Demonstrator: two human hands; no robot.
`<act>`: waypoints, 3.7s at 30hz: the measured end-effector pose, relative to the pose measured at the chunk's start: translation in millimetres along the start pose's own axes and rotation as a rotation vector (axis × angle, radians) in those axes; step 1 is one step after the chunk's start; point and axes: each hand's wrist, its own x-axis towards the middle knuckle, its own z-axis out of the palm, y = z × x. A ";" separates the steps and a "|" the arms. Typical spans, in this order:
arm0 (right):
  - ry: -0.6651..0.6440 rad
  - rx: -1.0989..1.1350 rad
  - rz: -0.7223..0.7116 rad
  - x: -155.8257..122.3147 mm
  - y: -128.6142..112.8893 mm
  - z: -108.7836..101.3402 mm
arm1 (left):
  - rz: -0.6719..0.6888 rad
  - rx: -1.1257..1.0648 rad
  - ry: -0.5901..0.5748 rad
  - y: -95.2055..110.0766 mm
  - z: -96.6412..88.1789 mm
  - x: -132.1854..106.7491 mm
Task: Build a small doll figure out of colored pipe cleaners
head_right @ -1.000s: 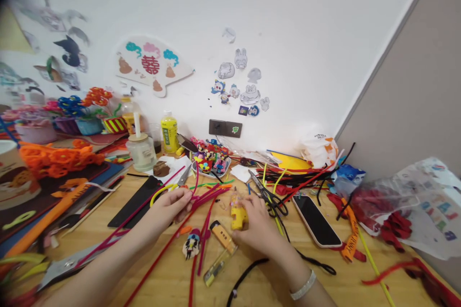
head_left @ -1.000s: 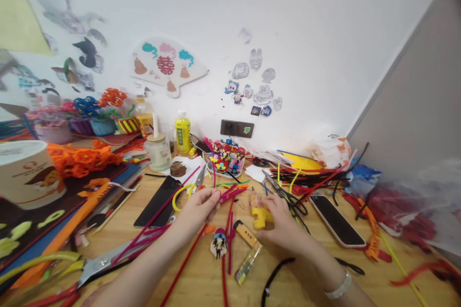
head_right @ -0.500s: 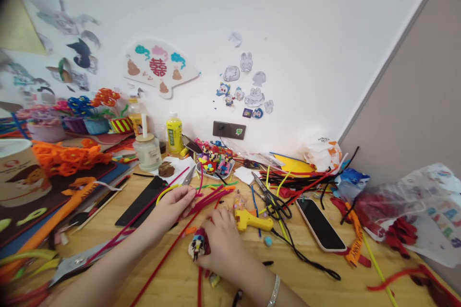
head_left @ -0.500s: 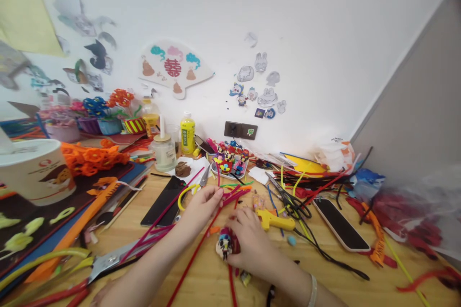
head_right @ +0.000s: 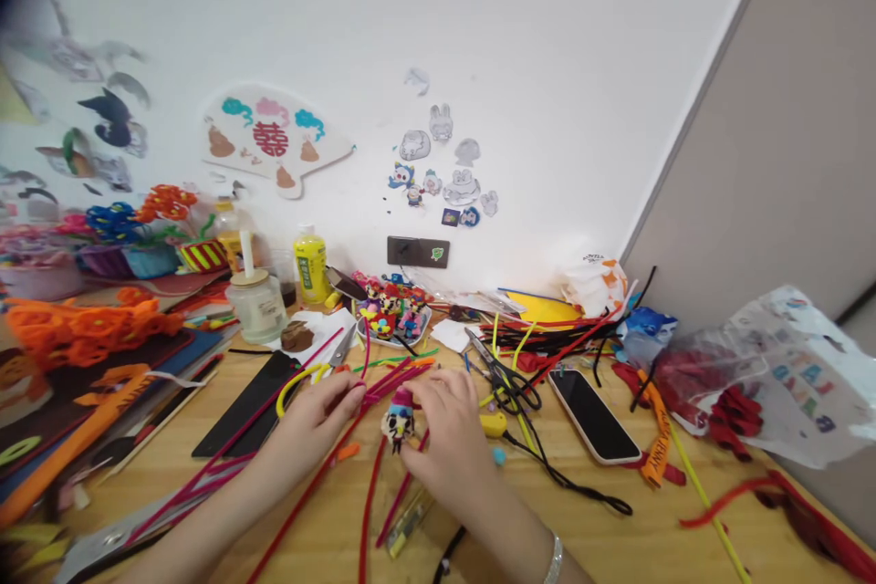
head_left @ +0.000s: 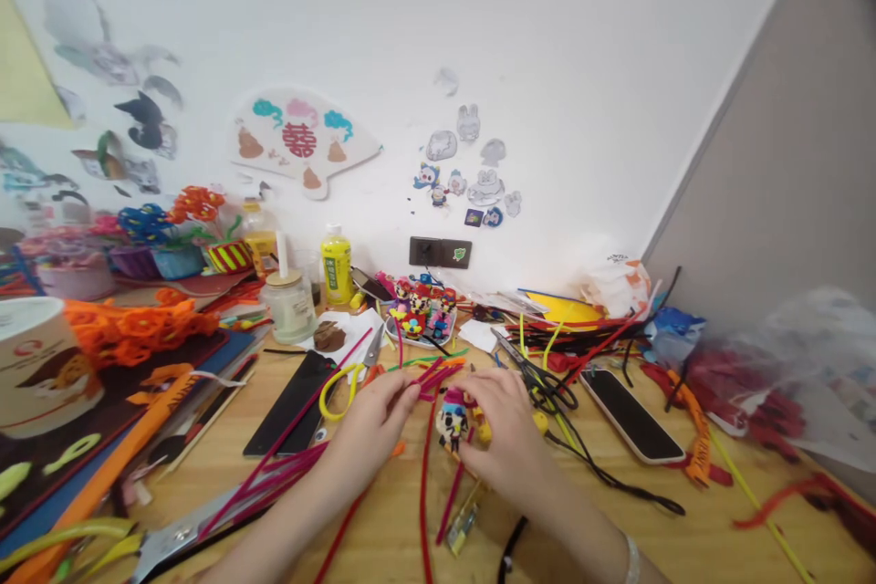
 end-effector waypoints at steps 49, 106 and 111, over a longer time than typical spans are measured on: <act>0.058 -0.075 -0.085 -4.7 -8.5 0.3 | -0.044 0.044 0.000 3.0 10.8 -7.8; 0.004 -0.179 -0.088 -6.8 -6.4 -1.0 | -0.109 -0.220 -0.017 7.9 5.5 -6.2; 0.014 -0.176 -0.094 -8.3 -5.1 2.4 | -0.096 -0.215 0.034 7.4 9.3 -7.2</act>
